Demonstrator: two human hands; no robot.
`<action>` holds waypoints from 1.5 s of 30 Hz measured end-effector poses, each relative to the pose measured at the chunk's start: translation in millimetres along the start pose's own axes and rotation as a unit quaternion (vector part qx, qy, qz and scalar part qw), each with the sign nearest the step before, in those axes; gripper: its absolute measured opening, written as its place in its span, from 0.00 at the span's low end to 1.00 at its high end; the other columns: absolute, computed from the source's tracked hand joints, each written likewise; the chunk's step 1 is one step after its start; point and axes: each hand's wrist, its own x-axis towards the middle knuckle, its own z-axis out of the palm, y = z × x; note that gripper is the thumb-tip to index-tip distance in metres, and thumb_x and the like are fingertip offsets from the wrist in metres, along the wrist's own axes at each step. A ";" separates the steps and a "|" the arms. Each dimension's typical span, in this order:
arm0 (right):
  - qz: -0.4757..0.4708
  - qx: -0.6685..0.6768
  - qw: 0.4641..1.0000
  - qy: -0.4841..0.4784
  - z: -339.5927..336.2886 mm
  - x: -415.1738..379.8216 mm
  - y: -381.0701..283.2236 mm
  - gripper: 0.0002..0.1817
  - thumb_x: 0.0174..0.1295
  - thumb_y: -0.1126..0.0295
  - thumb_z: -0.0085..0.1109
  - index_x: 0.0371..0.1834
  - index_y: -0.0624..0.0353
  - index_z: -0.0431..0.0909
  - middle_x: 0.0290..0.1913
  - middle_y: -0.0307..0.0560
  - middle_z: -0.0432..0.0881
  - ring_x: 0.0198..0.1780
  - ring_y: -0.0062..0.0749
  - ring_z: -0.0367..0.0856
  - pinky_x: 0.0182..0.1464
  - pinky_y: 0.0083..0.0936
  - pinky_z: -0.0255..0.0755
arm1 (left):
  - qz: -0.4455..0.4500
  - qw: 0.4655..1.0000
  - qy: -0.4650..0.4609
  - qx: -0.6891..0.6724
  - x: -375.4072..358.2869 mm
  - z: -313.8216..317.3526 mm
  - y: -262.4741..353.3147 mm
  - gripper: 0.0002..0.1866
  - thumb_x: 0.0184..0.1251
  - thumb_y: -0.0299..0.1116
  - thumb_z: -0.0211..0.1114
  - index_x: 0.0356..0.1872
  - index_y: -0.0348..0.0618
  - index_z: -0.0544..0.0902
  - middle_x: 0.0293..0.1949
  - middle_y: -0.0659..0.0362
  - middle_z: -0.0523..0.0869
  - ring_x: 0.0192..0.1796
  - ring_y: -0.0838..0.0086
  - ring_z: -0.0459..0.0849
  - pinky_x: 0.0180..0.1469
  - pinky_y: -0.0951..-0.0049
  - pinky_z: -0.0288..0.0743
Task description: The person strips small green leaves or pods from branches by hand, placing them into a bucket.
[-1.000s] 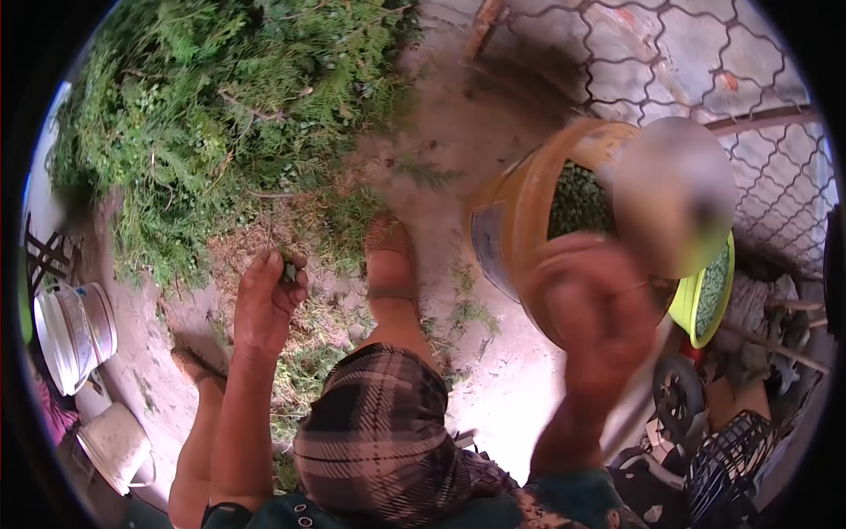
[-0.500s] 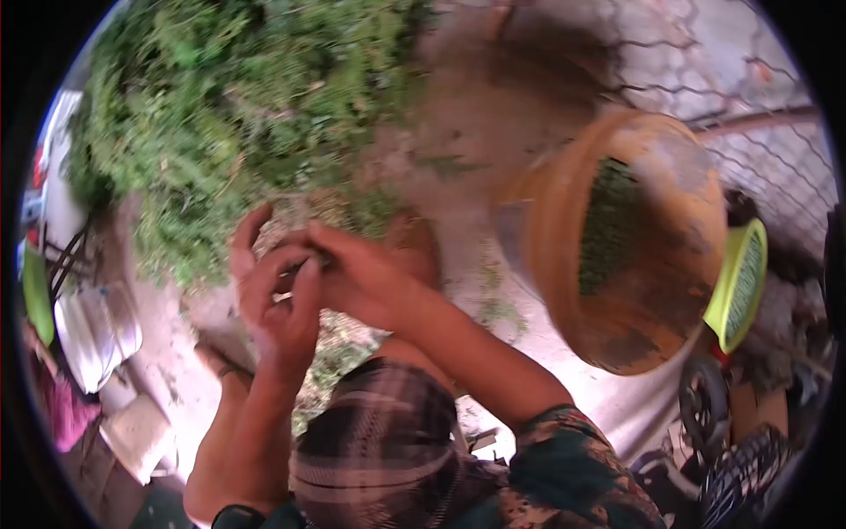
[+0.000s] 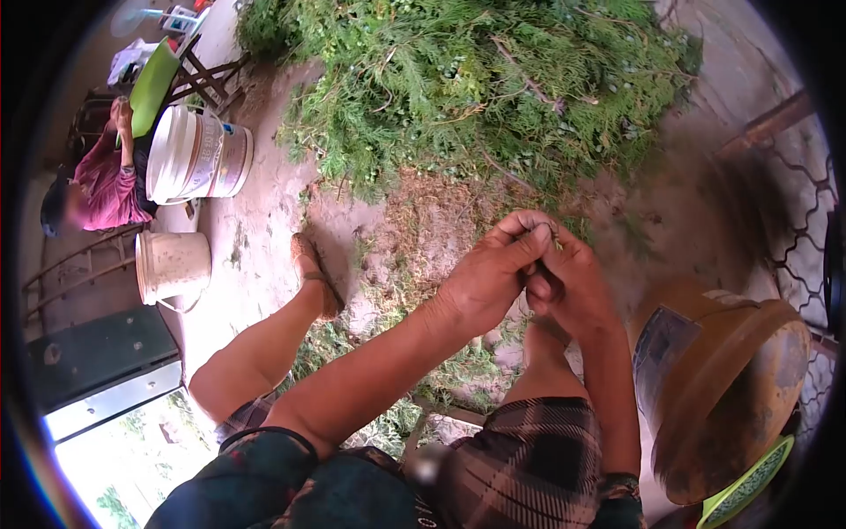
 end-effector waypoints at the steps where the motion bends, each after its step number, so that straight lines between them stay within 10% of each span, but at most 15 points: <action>1: 0.007 -0.040 0.999 0.006 -0.3 7.7 -3.1 0.17 0.64 0.64 0.55 0.51 0.62 0.69 0.26 0.37 0.71 0.22 0.19 0.71 0.21 0.17 0.68 | 0.001 1.000 -0.005 -0.017 4.5 -6.2 0.1 0.12 0.69 0.39 0.55 0.47 0.46 0.73 0.28 0.62 0.78 0.24 0.76 0.79 0.22 0.73 0.71; 26: 0.044 0.031 0.997 0.054 -36.9 94.6 47.0 0.09 0.62 0.74 0.50 0.44 0.64 0.69 0.37 0.48 0.79 0.36 0.32 0.82 0.39 0.27 0.83 | -0.001 0.988 0.068 -0.136 51.4 -94.9 -11.1 0.09 0.66 0.35 0.59 0.42 0.41 0.77 0.30 0.64 0.78 0.31 0.83 0.74 0.31 0.85 0.69; 30: 0.002 0.007 0.992 0.122 -40.7 95.3 47.7 0.04 0.62 0.75 0.50 0.39 0.61 0.69 0.33 0.46 0.77 0.29 0.26 0.77 0.30 0.25 0.77 | 0.061 0.981 0.175 0.058 51.2 -95.9 -13.6 0.12 0.64 0.35 0.62 0.43 0.39 0.77 0.31 0.63 0.79 0.33 0.81 0.76 0.37 0.78 0.72; 33: 0.008 0.025 0.995 0.094 -32.6 91.5 38.2 0.04 0.61 0.75 0.50 0.38 0.60 0.69 0.31 0.45 0.75 0.25 0.22 0.71 0.24 0.23 0.71 | 0.101 0.857 0.310 0.398 54.1 -111.0 -8.1 0.09 0.62 0.31 0.60 0.38 0.35 0.81 0.33 0.56 0.84 0.34 0.72 0.80 0.38 0.73 0.74; 36: 0.031 0.049 0.998 0.035 -28.1 86.9 27.4 0.05 0.61 0.74 0.49 0.39 0.60 0.69 0.30 0.46 0.75 0.24 0.22 0.69 0.22 0.21 0.68 | -0.010 0.718 0.242 0.652 68.9 -174.4 -9.3 0.09 0.60 0.25 0.55 0.36 0.42 0.84 0.42 0.52 0.85 0.37 0.62 0.85 0.42 0.66 0.78; 39: 0.041 0.054 0.997 0.024 -29.9 84.0 24.9 0.07 0.61 0.72 0.48 0.40 0.60 0.69 0.30 0.47 0.75 0.24 0.22 0.70 0.22 0.21 0.68 | 0.151 0.611 0.304 0.715 80.7 -226.9 -8.3 0.21 0.53 0.20 0.58 0.51 0.43 0.77 0.53 0.45 0.76 0.43 0.61 0.82 0.37 0.68 0.80; 40: 0.042 0.057 0.997 0.033 -31.1 84.1 25.4 0.07 0.61 0.71 0.47 0.40 0.61 0.69 0.31 0.47 0.75 0.23 0.22 0.70 0.21 0.22 0.68 | 0.170 0.565 0.347 0.729 88.8 -223.5 1.3 0.24 0.52 0.21 0.60 0.55 0.43 0.73 0.59 0.43 0.71 0.58 0.53 0.73 0.55 0.60 0.72; 45: 0.052 0.026 0.996 0.061 -40.4 79.1 29.2 0.07 0.63 0.69 0.47 0.39 0.61 0.70 0.30 0.46 0.75 0.24 0.22 0.71 0.21 0.22 0.69 | 0.172 0.574 0.353 0.718 99.0 -218.2 -8.4 0.21 0.57 0.26 0.60 0.54 0.52 0.74 0.65 0.51 0.66 0.64 0.49 0.66 0.61 0.55 0.65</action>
